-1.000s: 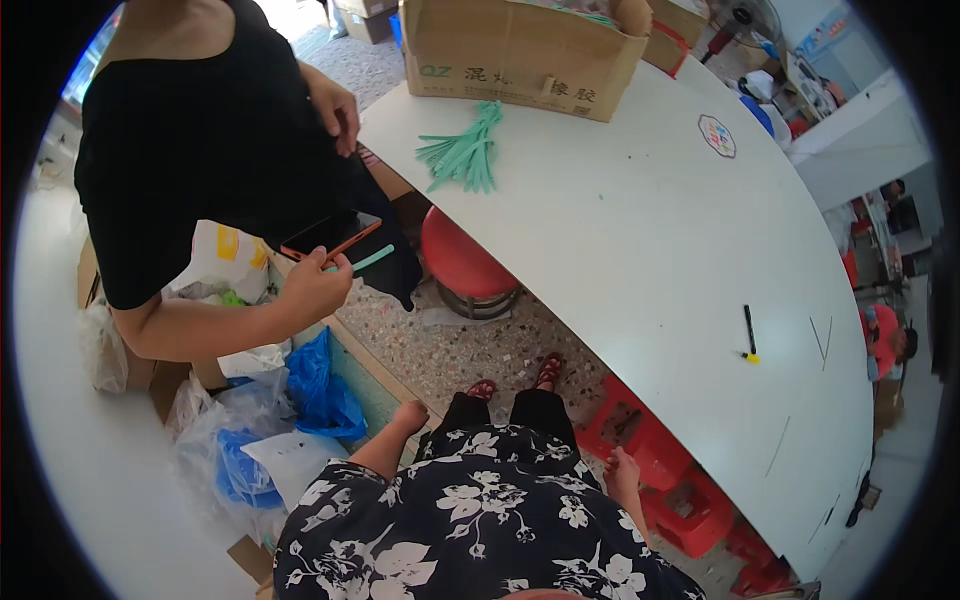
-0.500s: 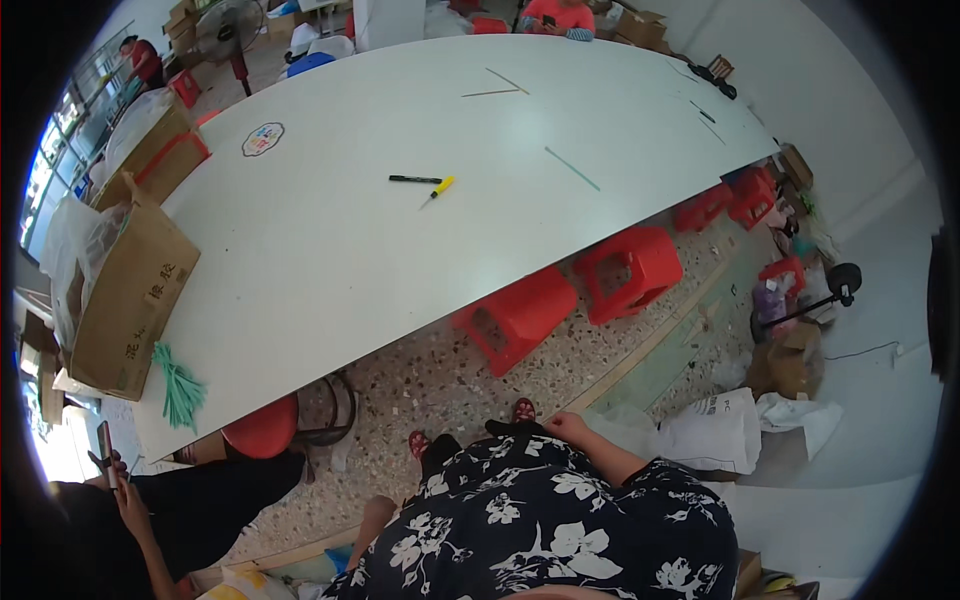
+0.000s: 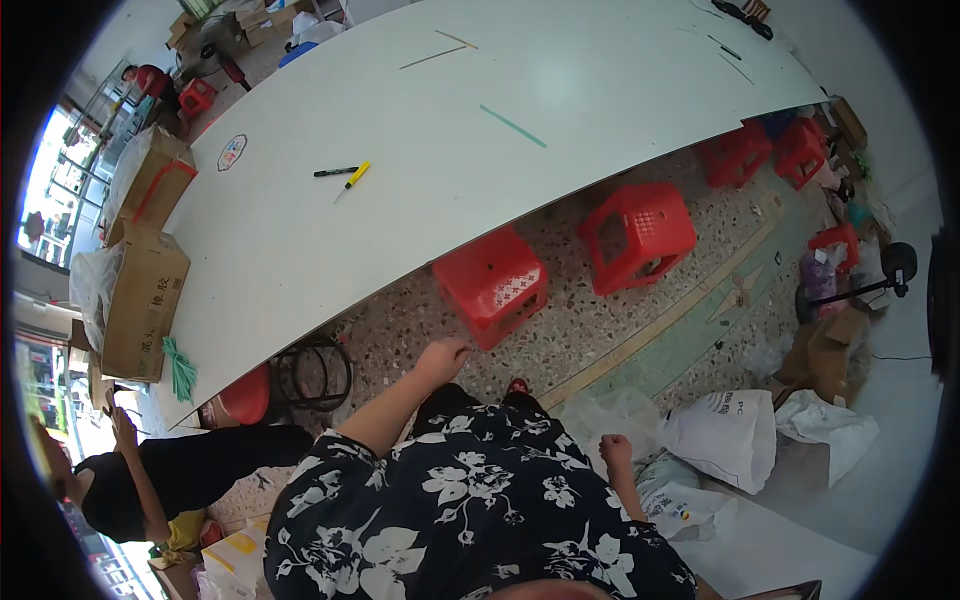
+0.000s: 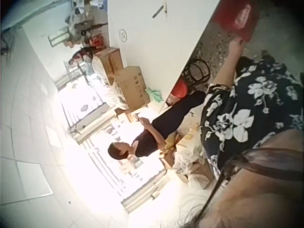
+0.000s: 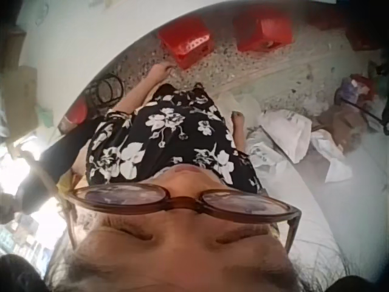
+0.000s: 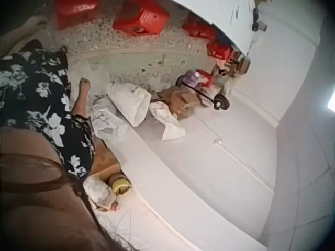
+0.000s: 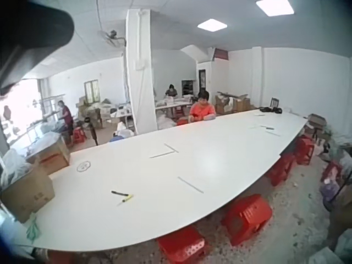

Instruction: The person sorts green plastic strips, gathers them into bundles, and places them into bags or containers in a workshop.

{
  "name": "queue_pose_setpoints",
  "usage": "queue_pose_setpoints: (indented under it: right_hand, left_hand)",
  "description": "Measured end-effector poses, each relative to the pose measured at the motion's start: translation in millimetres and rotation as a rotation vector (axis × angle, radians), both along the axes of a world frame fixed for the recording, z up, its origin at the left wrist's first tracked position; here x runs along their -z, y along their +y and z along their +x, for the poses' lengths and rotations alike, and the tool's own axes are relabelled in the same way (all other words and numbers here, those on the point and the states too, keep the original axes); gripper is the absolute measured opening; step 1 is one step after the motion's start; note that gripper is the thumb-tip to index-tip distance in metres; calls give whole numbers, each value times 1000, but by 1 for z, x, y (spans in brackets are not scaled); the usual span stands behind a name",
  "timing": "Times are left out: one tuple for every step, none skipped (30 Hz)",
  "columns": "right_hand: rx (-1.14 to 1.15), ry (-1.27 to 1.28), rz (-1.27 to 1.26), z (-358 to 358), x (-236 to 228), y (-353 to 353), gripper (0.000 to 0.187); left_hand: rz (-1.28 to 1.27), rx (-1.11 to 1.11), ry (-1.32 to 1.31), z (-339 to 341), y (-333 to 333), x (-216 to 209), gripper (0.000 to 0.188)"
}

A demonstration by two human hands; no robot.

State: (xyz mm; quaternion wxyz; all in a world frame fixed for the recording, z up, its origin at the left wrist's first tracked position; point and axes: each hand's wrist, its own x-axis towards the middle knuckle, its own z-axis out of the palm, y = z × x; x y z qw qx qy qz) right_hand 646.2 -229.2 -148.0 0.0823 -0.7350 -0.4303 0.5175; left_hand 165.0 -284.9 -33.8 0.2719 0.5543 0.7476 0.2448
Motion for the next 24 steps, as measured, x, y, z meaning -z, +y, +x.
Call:
queue_pose_setpoints:
  right_hand:
    - [80, 41, -5, 11, -4, 0, 17]
    - [160, 90, -10, 20, -4, 1, 16]
    - [176, 112, -30, 29, 0, 2, 17]
    - [198, 132, -53, 38, 6, -1, 18]
    - [219, 154, -78, 44, 13, -4, 19]
    - [229, 139, -97, 47, 17, -8, 18]
    - [240, 122, -118, 46, 15, -14, 17]
    - [252, 103, -137, 44, 13, -16, 16]
    - [89, 14, -78, 43, 14, -18, 15]
    - [-70, -75, -23, 43, 18, -24, 15]
    - [-227, -175, 38, 45, 22, -29, 14]
    - [-264, -187, 30, 43, 21, -30, 15]
    - [-280, -190, 13, 40, 19, -23, 15]
    - [-255, -170, -39, 39, 14, -17, 15]
    - [-178, -128, -99, 36, 7, -5, 16]
    - [-107, -89, -146, 29, -1, 10, 16]
    - [-44, -56, -179, 22, -10, 26, 17]
    - [8, -25, -198, 16, -19, 42, 17]
    - [41, -2, -199, 9, -26, 58, 17]
    - [61, 22, -200, 2, -32, 75, 18]
    - [86, 33, -188, -3, -38, 92, 18]
    - [102, 47, -174, -10, -42, 111, 19]
    - [122, 56, -157, -15, -47, 129, 19]
    - [135, 55, -138, -18, -52, 145, 19]
  left_hand:
    - [79, 58, 13, 3, 31, -16, 17]
    - [138, 98, 82, 1, 59, -27, 15]
    - [195, 141, 154, -4, 86, -36, 14]
    - [233, 171, 191, -12, 116, -50, 14]
    - [269, 202, 228, -23, 145, -60, 14]
    - [280, 170, 270, -37, 175, -59, 14]
    - [290, 140, 309, -52, 203, -57, 14]
    - [274, 90, 328, -66, 233, -59, 15]
    - [258, 37, 351, -81, 262, -62, 16]
    - [223, 12, 404, -94, 293, -62, 17]
    - [182, -17, 456, -108, 320, -58, 19]
    - [128, -64, 487, -124, 345, -52, 23]
    - [77, -113, 517, -132, 366, -47, 28]
    - [54, -147, 552, -134, 377, -39, 32]
    - [35, -188, 581, -135, 388, -33, 35]
    - [14, -237, 612, -138, 398, -27, 39]
    - [66, -220, 602, -136, 408, -21, 41]
    - [113, -216, 604, -132, 418, -17, 42]
    - [161, -211, 621, -131, 430, -18, 43]
    - [172, -209, 629, -128, 442, -20, 44]
    - [194, -191, 628, -127, 455, -20, 44]
    - [170, -134, 688, -140, 460, -23, 44]
    - [150, -51, 735, -145, 470, -24, 44]
    - [139, 57, 765, -142, 482, -20, 44]
